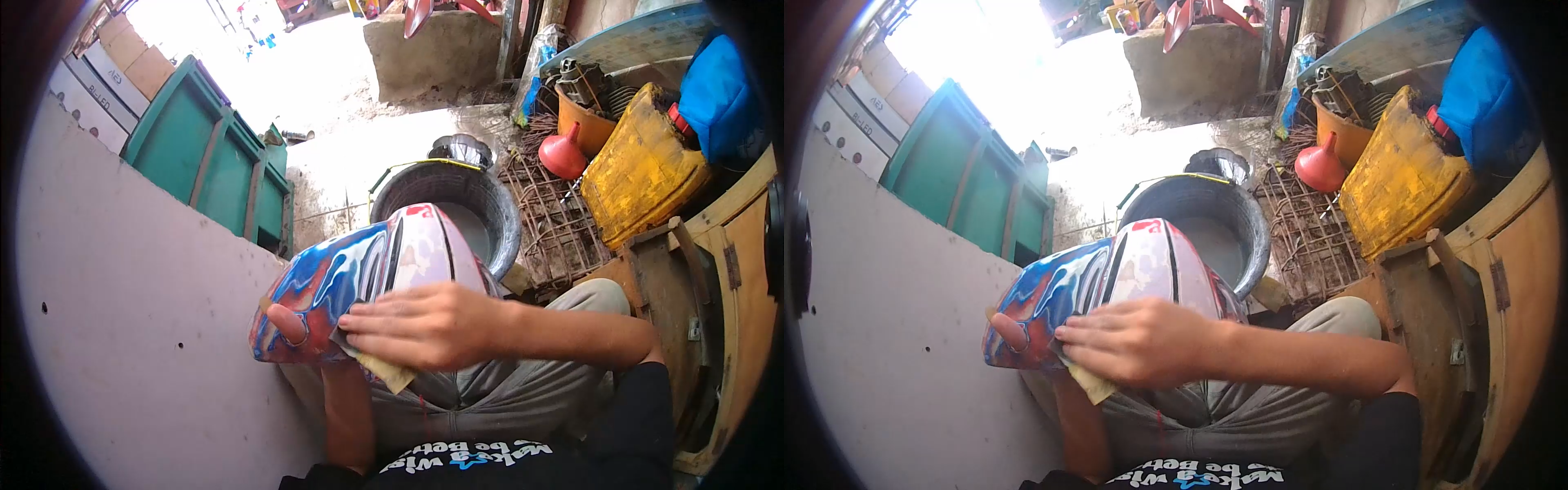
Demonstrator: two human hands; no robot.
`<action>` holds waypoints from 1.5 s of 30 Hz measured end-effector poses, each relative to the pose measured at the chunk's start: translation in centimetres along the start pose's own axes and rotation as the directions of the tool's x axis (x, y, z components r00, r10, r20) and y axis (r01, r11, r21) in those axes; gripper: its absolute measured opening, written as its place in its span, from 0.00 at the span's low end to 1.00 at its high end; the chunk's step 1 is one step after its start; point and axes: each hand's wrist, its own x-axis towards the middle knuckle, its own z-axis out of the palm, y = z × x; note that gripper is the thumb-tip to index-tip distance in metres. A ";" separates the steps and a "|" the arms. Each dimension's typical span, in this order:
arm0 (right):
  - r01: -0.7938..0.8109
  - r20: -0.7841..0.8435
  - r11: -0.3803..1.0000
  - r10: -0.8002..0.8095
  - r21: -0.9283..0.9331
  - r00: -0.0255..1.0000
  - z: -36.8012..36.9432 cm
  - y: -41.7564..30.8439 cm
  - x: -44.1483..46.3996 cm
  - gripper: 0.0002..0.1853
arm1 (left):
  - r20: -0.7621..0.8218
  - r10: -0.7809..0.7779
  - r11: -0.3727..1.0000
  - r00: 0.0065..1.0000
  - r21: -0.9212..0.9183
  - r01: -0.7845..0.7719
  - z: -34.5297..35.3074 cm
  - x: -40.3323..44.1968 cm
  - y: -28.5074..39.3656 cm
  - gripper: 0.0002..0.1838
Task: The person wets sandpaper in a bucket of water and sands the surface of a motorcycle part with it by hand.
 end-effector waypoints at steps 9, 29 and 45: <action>-0.158 0.020 0.986 0.159 -0.053 0.987 0.4 2.0 -1.1 0.16 | -0.015 0.061 0.952 0.998 0.300 -0.054 -0.4 -0.2 0.2 0.64; -0.079 -0.060 0.997 0.079 0.011 0.995 0.7 -0.4 -0.3 0.15 | 0.124 -0.019 1.000 0.992 -0.007 0.020 -0.2 0.0 -0.2 0.57; -0.123 0.036 0.992 0.123 0.010 0.992 0.0 -0.5 -0.1 0.16 | 0.166 0.049 0.998 0.985 -0.052 -0.041 -1.7 0.2 0.2 0.61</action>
